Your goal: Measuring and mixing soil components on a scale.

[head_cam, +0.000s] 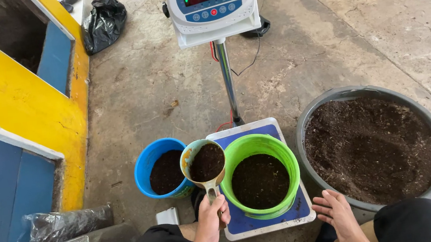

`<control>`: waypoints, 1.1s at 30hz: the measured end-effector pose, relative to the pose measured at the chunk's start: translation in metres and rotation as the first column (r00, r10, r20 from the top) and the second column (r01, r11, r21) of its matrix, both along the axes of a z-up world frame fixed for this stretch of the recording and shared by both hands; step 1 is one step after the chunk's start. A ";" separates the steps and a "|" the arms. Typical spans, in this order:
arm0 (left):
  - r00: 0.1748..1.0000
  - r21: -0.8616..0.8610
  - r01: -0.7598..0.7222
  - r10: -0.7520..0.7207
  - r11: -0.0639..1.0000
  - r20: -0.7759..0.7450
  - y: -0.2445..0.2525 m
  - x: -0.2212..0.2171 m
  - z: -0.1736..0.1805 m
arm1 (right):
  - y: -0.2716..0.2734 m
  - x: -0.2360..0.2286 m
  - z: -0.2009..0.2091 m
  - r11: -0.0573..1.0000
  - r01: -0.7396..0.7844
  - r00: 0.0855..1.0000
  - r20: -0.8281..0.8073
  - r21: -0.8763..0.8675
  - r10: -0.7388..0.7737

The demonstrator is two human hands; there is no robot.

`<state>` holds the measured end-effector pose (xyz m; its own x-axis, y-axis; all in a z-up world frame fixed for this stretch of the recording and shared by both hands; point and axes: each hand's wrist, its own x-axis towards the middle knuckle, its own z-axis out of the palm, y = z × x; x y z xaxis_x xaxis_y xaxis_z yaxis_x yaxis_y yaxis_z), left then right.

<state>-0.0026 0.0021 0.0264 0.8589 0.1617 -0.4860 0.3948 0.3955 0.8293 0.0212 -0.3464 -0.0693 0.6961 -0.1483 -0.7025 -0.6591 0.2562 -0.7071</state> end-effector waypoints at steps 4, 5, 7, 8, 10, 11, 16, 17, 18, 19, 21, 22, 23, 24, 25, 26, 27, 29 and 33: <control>0.992 -0.202 0.070 -0.047 0.977 0.118 -0.009 -0.002 0.018 | -0.001 -0.002 -0.007 1.000 0.006 0.999 0.033 0.018 -0.007; 0.992 -0.250 0.085 -0.058 0.964 0.114 -0.011 -0.003 0.024 | -0.001 -0.002 -0.008 1.000 0.002 0.999 0.046 0.024 -0.003; 0.988 -0.270 0.124 -0.093 0.955 0.125 -0.019 -0.005 0.020 | 0.000 -0.002 -0.006 0.999 -0.005 0.999 0.050 0.033 0.003; 0.981 -0.291 0.169 -0.133 0.942 0.139 -0.024 -0.005 0.019 | 0.000 0.000 -0.006 0.999 -0.006 0.998 0.055 0.040 0.004; 0.974 -0.246 0.214 -0.188 0.946 0.122 -0.038 0.005 0.021 | 0.004 0.006 -0.009 0.998 0.004 0.998 0.064 0.063 -0.008; 0.962 -0.219 0.273 -0.260 0.937 0.088 -0.049 0.005 0.020 | 0.002 -0.005 -0.014 0.997 0.035 0.998 0.054 0.071 -0.039; 0.925 -0.158 0.380 -0.376 0.911 0.061 -0.119 0.050 0.023 | 0.006 -0.019 0.053 0.978 0.102 0.973 0.184 0.181 -0.136; 0.924 0.009 0.364 -0.362 0.931 0.121 -0.140 0.061 0.020 | 0.002 -0.020 0.067 0.970 0.098 0.959 0.238 0.221 -0.151; 0.895 -0.004 0.440 -0.438 0.898 0.082 -0.157 0.072 0.022 | -0.001 -0.026 0.074 0.958 0.187 0.953 0.198 0.218 -0.231; 0.889 0.137 0.422 -0.439 0.896 0.130 -0.176 0.084 0.022 | -0.005 -0.029 0.082 0.950 0.185 0.947 0.213 0.253 -0.241; 0.846 0.255 0.469 -0.513 0.846 0.145 -0.211 0.108 0.013 | -0.012 -0.037 0.091 0.923 0.265 0.928 0.186 0.280 -0.323; 0.839 0.496 0.402 -0.527 0.769 0.136 -0.228 0.119 0.003 | -0.014 -0.042 0.093 0.910 0.265 0.917 0.209 0.319 -0.340; 0.835 0.706 0.287 -0.531 0.647 0.148 -0.244 0.134 -0.005 | -0.017 -0.039 0.096 0.902 0.242 0.908 0.242 0.358 -0.340; 0.809 0.699 0.347 -0.576 0.625 0.114 -0.261 0.146 -0.025 | -0.019 -0.044 0.096 0.884 0.304 0.897 0.207 0.354 -0.391; 0.778 0.850 0.270 -0.623 0.451 0.083 -0.277 0.159 -0.044 | -0.021 -0.044 0.095 0.875 0.318 0.884 0.219 0.364 -0.412; 0.744 0.952 0.168 -0.666 0.257 0.049 -0.292 0.172 -0.064 | -0.022 -0.042 0.095 0.867 0.331 0.871 0.231 0.373 -0.433; 0.723 0.950 0.192 -0.690 0.244 0.031 -0.307 0.179 -0.078 | -0.023 -0.042 0.098 0.853 0.365 0.861 0.212 0.374 -0.462; 0.699 0.942 0.160 -0.639 -0.296 -0.320 -0.338 0.193 -0.106 | -0.024 -0.037 0.105 0.811 0.359 0.822 0.256 0.461 -0.509; 0.552 0.815 0.209 -0.622 -0.541 -0.555 -0.370 0.209 -0.153 | -0.019 -0.027 0.110 0.743 0.429 0.762 0.236 0.514 -0.604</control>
<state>0.2065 -0.3678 -0.1262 0.9003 -0.3469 -0.2629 -0.3685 -0.9289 -0.0365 -0.0058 -0.3656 0.0404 0.8074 -0.3269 -0.4912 -0.0486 0.7929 -0.6075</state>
